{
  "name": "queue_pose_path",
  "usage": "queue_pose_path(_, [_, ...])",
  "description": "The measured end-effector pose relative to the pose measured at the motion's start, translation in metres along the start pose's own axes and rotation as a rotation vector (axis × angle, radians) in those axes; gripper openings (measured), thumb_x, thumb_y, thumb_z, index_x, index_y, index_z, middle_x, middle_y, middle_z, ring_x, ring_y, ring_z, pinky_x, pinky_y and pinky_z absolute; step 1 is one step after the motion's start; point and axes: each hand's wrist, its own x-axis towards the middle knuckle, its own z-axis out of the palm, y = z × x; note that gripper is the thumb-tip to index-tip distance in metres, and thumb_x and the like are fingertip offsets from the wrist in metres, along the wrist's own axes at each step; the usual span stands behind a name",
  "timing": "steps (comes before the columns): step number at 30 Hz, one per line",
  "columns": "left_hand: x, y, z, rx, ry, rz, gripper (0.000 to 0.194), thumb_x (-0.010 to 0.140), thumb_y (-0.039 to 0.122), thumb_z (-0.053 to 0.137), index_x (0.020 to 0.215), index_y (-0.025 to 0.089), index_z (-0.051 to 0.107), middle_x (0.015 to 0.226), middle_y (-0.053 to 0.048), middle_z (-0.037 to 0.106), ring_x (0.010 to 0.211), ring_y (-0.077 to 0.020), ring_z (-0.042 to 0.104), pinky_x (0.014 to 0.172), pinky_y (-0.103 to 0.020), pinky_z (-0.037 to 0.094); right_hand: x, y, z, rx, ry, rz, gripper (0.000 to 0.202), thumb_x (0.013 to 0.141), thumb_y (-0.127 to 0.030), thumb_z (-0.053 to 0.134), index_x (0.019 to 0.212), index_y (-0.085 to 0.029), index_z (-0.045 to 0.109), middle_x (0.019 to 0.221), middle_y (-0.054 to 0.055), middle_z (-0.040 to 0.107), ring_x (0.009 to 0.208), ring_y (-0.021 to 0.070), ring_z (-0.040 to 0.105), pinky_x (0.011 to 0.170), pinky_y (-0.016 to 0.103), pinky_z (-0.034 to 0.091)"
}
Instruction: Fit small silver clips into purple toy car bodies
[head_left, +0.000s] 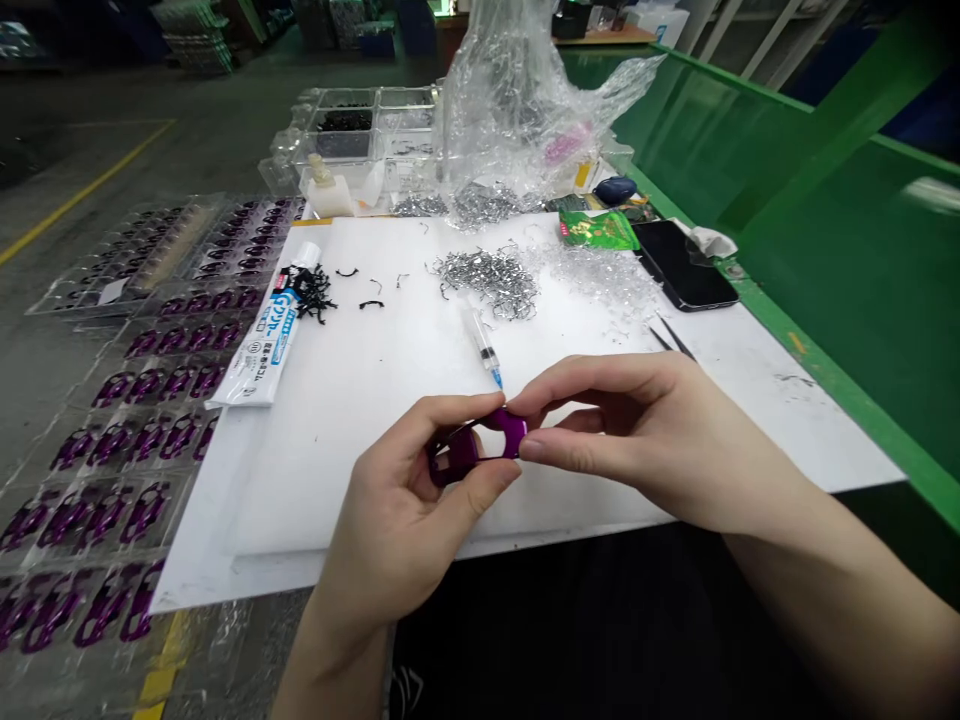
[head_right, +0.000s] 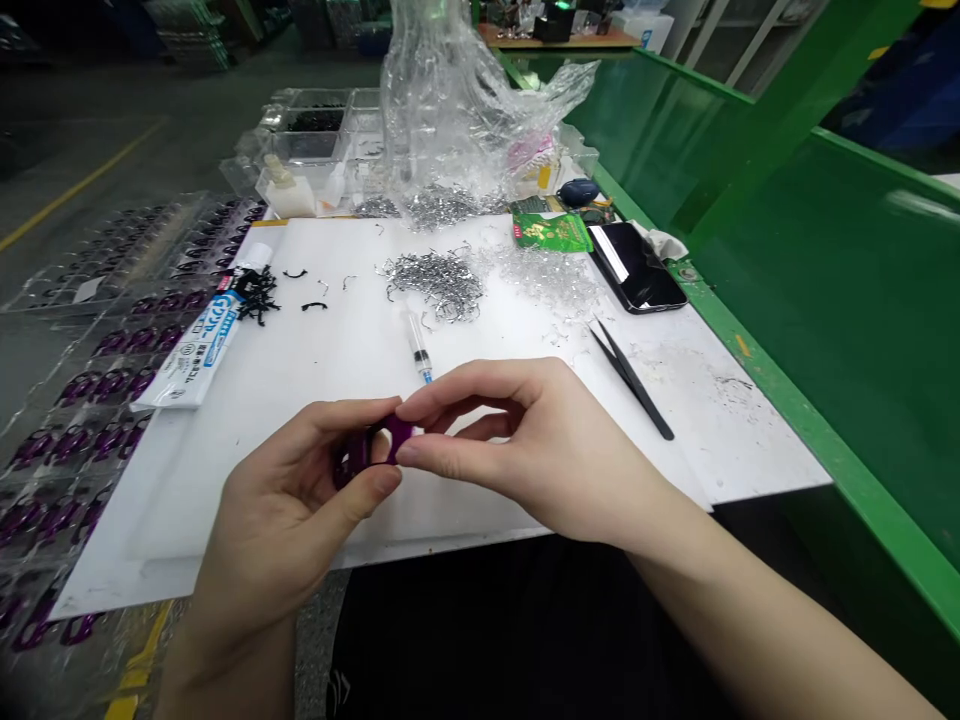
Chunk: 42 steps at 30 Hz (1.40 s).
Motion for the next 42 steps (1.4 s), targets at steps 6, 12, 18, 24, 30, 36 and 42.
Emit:
queue_pose_path(6, [-0.001,0.001,-0.001,0.039,-0.045,0.000,0.030,0.100,0.011,0.081,0.124,0.029,0.077,0.116,0.003,0.080,0.094,-0.0067,0.071,0.085,-0.011,0.059,0.002,-0.001,0.000,0.142,-0.089,0.089,0.030,0.075,-0.013,0.103,0.097,-0.026,0.087,0.095,0.000,0.085,0.089,0.0161,0.083,0.081,0.017,0.069])
queue_pose_path(12, [-0.002,0.004,-0.003,-0.021,-0.055,-0.037,0.033,0.095,0.014,0.087,0.123,0.032,0.081,0.105,0.003,0.077,0.090,-0.0087,0.070,0.082,-0.013,0.060,-0.002,-0.002,-0.006,0.126,-0.108,0.028,0.031,0.076,-0.009,0.100,0.097,-0.029,0.089,0.099,-0.001,0.084,0.087,0.0132,0.080,0.077,0.015,0.067])
queue_pose_path(18, [-0.001,0.004,-0.005,-0.040,-0.084,-0.044,0.039,0.095,0.009,0.085,0.124,0.034,0.082,0.118,0.001,0.077,0.104,-0.0102,0.073,0.091,-0.012,0.060,-0.007,-0.005,-0.009,-0.012,-0.105,-0.099,0.028,0.082,-0.009,0.096,0.098,-0.032,0.091,0.105,-0.001,0.084,0.096,0.0143,0.080,0.085,0.018,0.067])
queue_pose_path(24, [-0.001,0.004,-0.003,-0.069,-0.098,-0.039,0.033,0.092,0.005,0.085,0.113,0.031,0.079,0.123,0.001,0.074,0.102,-0.0098,0.073,0.086,-0.013,0.061,-0.007,-0.018,-0.014,-0.270,-0.138,-0.212,0.023,0.081,-0.015,0.098,0.098,-0.030,0.091,0.101,-0.001,0.087,0.092,0.0175,0.082,0.085,0.023,0.067])
queue_pose_path(30, [-0.003,0.005,-0.002,-0.068,-0.099,-0.034,0.031,0.091,0.004,0.085,0.106,0.028,0.071,0.119,0.001,0.073,0.094,-0.0084,0.072,0.082,-0.013,0.061,-0.010,-0.022,-0.012,-0.324,-0.147,-0.237,0.032,0.082,-0.008,0.095,0.107,-0.026,0.086,0.102,-0.003,0.085,0.091,0.0139,0.081,0.086,0.020,0.068])
queue_pose_path(36, [-0.007,0.004,-0.002,-0.040,-0.065,-0.020,0.030,0.092,0.003,0.083,0.096,0.026,0.063,0.117,0.003,0.068,0.087,-0.0065,0.067,0.079,-0.012,0.058,-0.015,-0.018,-0.005,-0.210,-0.070,-0.254,0.048,0.086,-0.011,0.095,0.125,-0.031,0.076,0.111,-0.007,0.085,0.100,0.0164,0.086,0.093,0.022,0.072])
queue_pose_path(42, [-0.016,-0.002,-0.006,0.082,-0.114,0.017,0.028,0.099,0.009,0.078,0.092,0.025,0.056,0.121,0.000,0.062,0.093,-0.0114,0.061,0.077,-0.020,0.052,-0.008,-0.028,-0.001,-0.304,-0.075,-0.249,0.051,0.082,-0.006,0.096,0.124,-0.032,0.085,0.101,-0.007,0.088,0.083,0.0153,0.087,0.077,0.009,0.069])
